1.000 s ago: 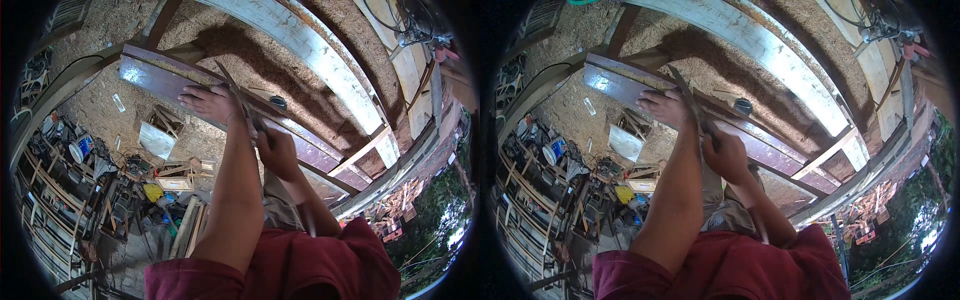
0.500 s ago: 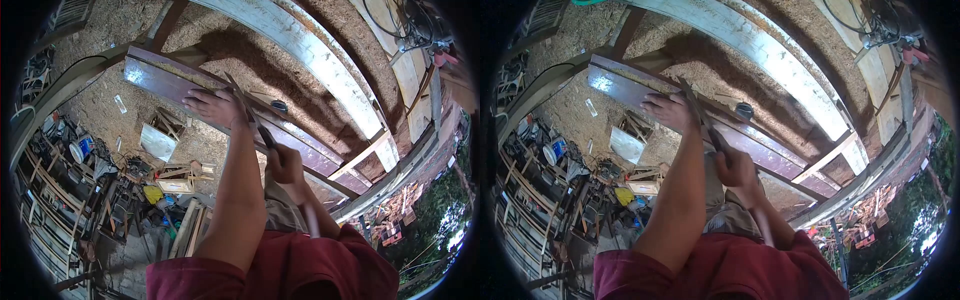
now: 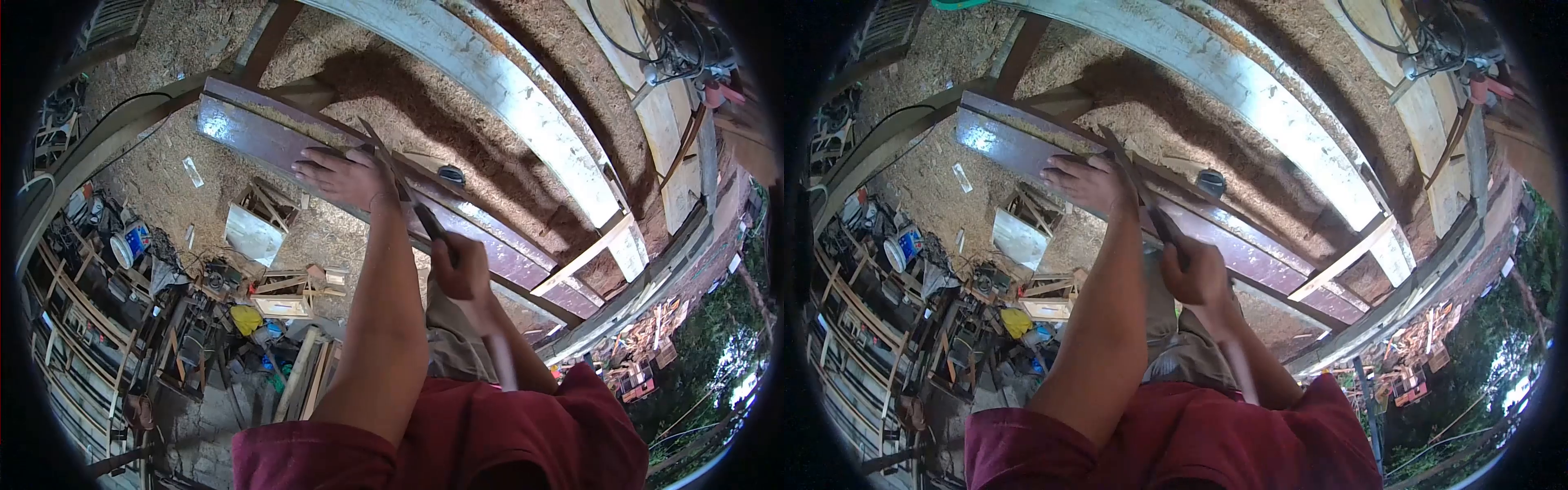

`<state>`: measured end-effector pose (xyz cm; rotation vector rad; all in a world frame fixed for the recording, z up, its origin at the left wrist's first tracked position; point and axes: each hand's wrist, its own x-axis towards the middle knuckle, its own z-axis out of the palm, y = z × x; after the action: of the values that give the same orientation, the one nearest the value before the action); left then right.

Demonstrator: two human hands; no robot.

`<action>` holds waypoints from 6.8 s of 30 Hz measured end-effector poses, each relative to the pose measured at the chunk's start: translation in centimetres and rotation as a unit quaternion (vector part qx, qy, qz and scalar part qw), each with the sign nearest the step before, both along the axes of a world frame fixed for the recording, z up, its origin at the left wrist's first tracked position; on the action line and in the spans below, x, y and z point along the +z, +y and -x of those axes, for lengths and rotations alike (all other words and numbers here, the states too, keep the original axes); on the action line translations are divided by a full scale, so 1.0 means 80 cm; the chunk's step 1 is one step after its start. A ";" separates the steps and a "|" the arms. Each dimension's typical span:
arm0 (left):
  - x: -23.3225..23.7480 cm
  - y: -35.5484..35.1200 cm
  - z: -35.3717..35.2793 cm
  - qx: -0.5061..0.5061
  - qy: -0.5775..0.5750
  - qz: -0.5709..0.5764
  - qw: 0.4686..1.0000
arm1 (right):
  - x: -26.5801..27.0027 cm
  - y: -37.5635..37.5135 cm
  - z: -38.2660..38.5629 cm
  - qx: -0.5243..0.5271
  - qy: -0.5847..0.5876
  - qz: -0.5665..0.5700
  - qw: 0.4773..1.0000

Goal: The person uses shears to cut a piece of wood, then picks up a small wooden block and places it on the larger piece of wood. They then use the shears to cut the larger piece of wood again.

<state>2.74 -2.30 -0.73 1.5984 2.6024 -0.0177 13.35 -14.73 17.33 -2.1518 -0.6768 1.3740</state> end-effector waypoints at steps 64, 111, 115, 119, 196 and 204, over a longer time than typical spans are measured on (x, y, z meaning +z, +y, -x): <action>0.001 0.004 -0.002 -0.009 -0.006 -0.013 1.000 | -0.017 -0.002 0.003 0.014 0.004 -0.041 0.999; 0.010 0.004 -0.006 0.001 -0.019 -0.010 1.000 | -0.031 0.004 0.005 0.007 0.027 -0.036 0.999; 0.007 0.004 -0.003 0.002 -0.006 0.002 1.000 | 0.005 -0.032 -0.003 -0.011 0.091 0.029 0.995; 0.002 -0.003 -0.002 0.000 0.006 -0.004 1.000 | -0.062 0.024 0.017 -0.001 -0.042 -0.103 0.994; -0.003 0.001 0.002 -0.011 -0.008 -0.006 1.000 | -0.003 -0.020 -0.003 -0.013 0.074 0.023 0.997; -0.006 -0.001 0.003 -0.024 0.024 -0.014 0.999 | -0.014 -0.012 0.007 -0.024 0.043 -0.038 0.998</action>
<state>2.46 -2.40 -1.24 1.6897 2.6106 -0.0246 12.77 -15.71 16.24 -2.0245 -0.6303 1.3858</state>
